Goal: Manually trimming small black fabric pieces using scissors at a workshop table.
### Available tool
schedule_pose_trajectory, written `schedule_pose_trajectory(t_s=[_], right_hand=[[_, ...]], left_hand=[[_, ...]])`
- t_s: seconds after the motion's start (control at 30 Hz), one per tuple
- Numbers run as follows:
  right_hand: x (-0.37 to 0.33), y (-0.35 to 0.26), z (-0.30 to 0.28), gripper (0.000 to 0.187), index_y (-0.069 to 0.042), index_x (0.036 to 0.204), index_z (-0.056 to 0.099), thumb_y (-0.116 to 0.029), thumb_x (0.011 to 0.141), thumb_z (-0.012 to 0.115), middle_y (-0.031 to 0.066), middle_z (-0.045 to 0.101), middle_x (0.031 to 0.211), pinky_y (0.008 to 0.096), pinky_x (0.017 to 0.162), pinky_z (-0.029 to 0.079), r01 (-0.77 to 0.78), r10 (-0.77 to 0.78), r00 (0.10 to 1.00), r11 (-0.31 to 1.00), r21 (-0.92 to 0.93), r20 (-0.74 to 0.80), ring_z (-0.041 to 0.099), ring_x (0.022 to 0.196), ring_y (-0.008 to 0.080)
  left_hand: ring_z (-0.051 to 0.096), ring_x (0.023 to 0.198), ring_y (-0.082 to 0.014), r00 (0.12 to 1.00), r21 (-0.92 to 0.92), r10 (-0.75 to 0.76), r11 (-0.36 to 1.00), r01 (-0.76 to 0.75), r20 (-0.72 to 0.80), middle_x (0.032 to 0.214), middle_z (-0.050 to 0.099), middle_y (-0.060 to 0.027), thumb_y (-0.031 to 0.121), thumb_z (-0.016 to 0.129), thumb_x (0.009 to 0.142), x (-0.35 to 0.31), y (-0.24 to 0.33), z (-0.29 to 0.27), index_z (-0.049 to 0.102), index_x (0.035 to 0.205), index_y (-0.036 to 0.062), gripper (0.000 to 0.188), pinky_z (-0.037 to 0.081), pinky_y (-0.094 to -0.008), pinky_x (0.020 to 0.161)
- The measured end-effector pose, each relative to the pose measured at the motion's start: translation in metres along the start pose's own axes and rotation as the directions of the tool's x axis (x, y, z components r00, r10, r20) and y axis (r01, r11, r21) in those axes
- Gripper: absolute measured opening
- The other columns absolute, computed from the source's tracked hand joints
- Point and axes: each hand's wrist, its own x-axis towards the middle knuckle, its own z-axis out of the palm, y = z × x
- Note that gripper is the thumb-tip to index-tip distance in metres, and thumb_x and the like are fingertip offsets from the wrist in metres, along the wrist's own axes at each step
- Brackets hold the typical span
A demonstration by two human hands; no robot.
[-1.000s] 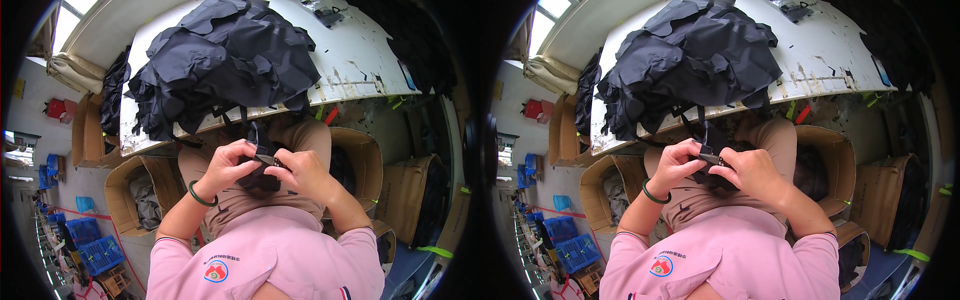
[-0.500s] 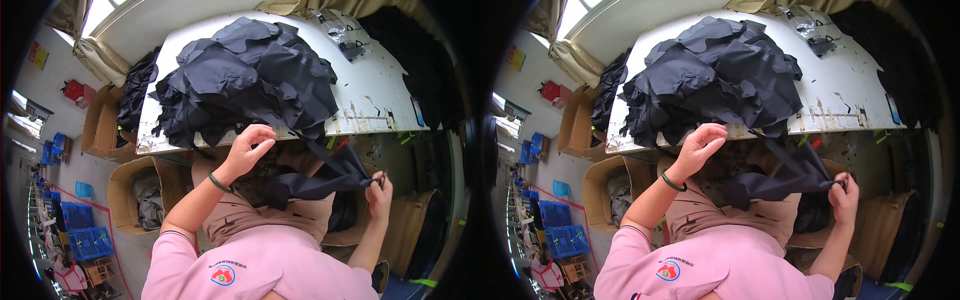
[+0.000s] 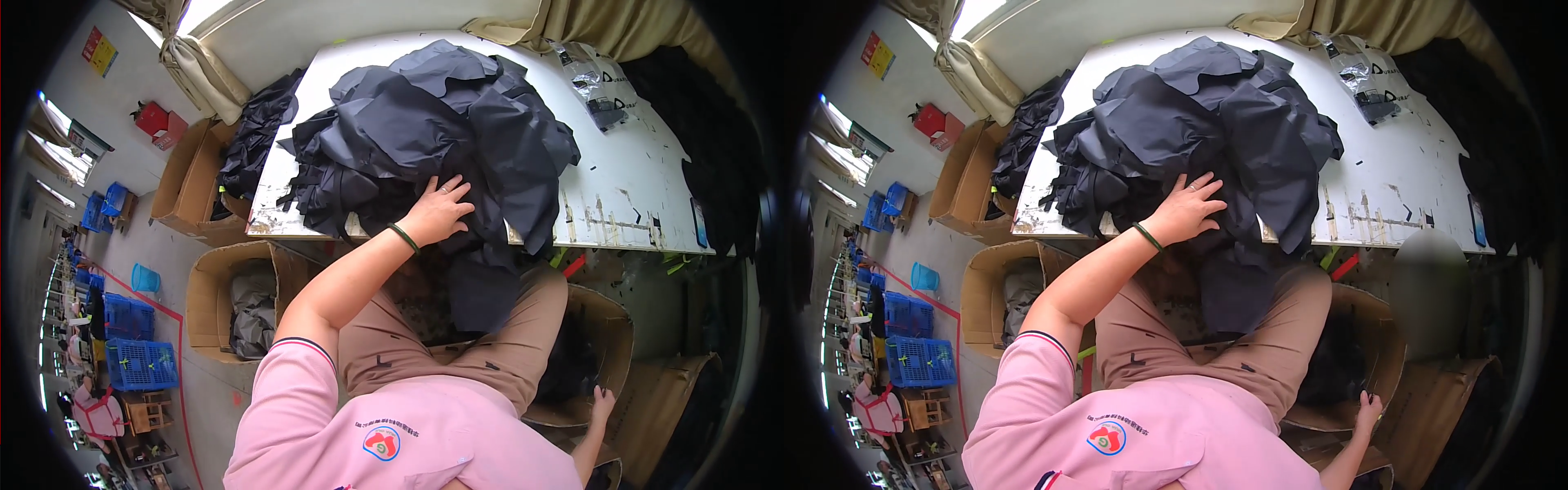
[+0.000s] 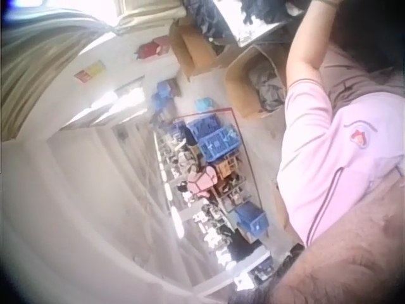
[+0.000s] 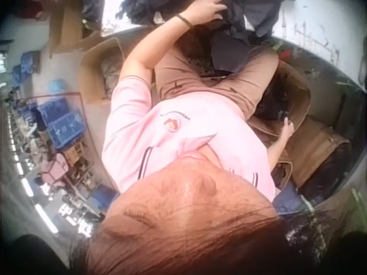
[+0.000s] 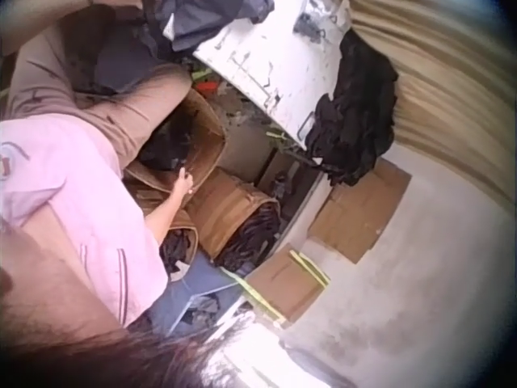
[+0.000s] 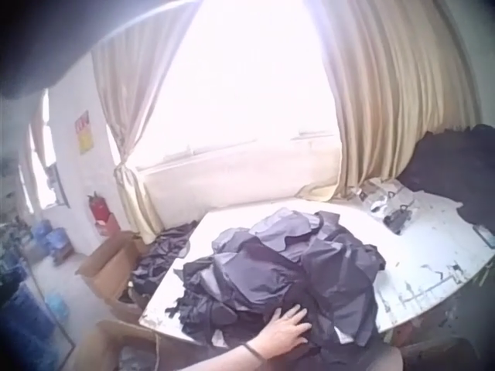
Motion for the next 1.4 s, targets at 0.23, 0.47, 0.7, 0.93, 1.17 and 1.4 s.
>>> schedule_pose_trajectory(t_s=[0.23, 0.47, 0.7, 0.93, 1.17, 1.4], right_hand=[[0.006, -0.089, 0.058, 0.029, 0.005, 0.11, 0.06, -0.019, 0.094, 0.058, 0.018, 0.066, 0.097, 0.0349, 0.086, 0.047, 0.269, -0.263, 0.963, 0.953, -0.142, 0.059, 0.063, 0.089, 0.0271], [-0.034, -0.28, 0.181, 0.042, -0.001, 0.135, 0.044, -0.026, 0.101, 0.046, 0.0022, 0.058, 0.111, 0.0185, 0.052, 0.043, 0.347, -0.615, 0.687, 0.745, 0.57, 0.386, 0.051, 0.058, 0.0048], [-0.051, -0.328, 0.24, 0.021, -0.002, 0.104, 0.063, -0.021, 0.097, 0.054, 0.0012, 0.056, 0.068, 0.0205, 0.049, 0.044, 0.121, -0.492, 0.384, 0.865, 0.486, 0.781, 0.054, 0.053, 0.0085], [-0.088, -0.363, 0.14, 0.011, 0.003, 0.082, 0.07, -0.004, 0.083, 0.061, -0.0012, 0.052, 0.059, 0.0212, 0.049, 0.034, 0.094, -0.518, 0.224, 0.855, 0.51, 0.826, 0.046, 0.053, 0.0064], [-0.058, -0.398, 0.092, 0.014, 0.008, 0.094, 0.068, -0.002, 0.085, 0.068, 0.0156, 0.062, 0.078, 0.0371, 0.049, 0.041, -0.306, -0.784, -0.594, 0.426, 0.852, 0.178, 0.055, 0.056, 0.0266], [-0.096, -0.398, 0.073, 0.014, 0.009, 0.093, 0.067, -0.003, 0.086, 0.064, 0.0146, 0.065, 0.079, 0.0301, 0.047, 0.042, -0.236, -0.946, 0.133, 0.258, 0.937, 0.294, 0.058, 0.055, 0.0154]], left_hand=[[0.04, 0.132, -0.0283, 0.992, -0.045, 0.024, 0.999, -0.029, -0.125, 0.134, 0.051, -0.0086, 0.024, 0.071, 0.079, -0.022, -0.021, 0.001, 0.065, 0.105, 0.0132, 0.028, 0.037, -0.0556, 0.1], [0.041, 0.129, -0.033, 0.955, -0.142, 0.034, 0.987, -0.079, -0.295, 0.131, 0.051, -0.0137, 0.019, 0.075, 0.072, -0.009, -0.007, -0.001, 0.064, 0.105, 0.011, 0.035, 0.037, -0.0478, 0.101], [0.046, 0.124, -0.0367, 0.907, -0.167, -0.052, 0.986, -0.02, -0.419, 0.129, 0.051, -0.0193, 0.017, 0.074, 0.073, -0.015, -0.03, -0.034, 0.06, 0.114, 0.0085, 0.045, 0.038, -0.0433, 0.104], [0.052, 0.113, -0.0349, 0.842, -0.355, -0.19, 0.935, -0.003, -0.505, 0.119, 0.054, -0.0177, 0.023, 0.073, 0.076, 0.005, -0.078, -0.056, 0.057, 0.115, 0.0038, 0.046, 0.043, -0.0386, 0.098], [0.056, 0.109, -0.0315, 0.827, -0.341, -0.33, 0.923, 0.18, -0.455, 0.111, 0.062, -0.0142, 0.03, 0.07, 0.082, -0.031, -0.111, -0.076, 0.063, 0.108, 0.0052, 0.037, 0.044, -0.0384, 0.095], [0.055, 0.105, -0.0248, 0.934, -0.74, -0.153, 0.656, -0.147, -0.322, 0.11, 0.06, -0.0103, 0.028, 0.073, 0.08, -0.053, 0.042, -0.092, 0.061, 0.115, 0.004, 0.044, 0.038, -0.0359, 0.097]])
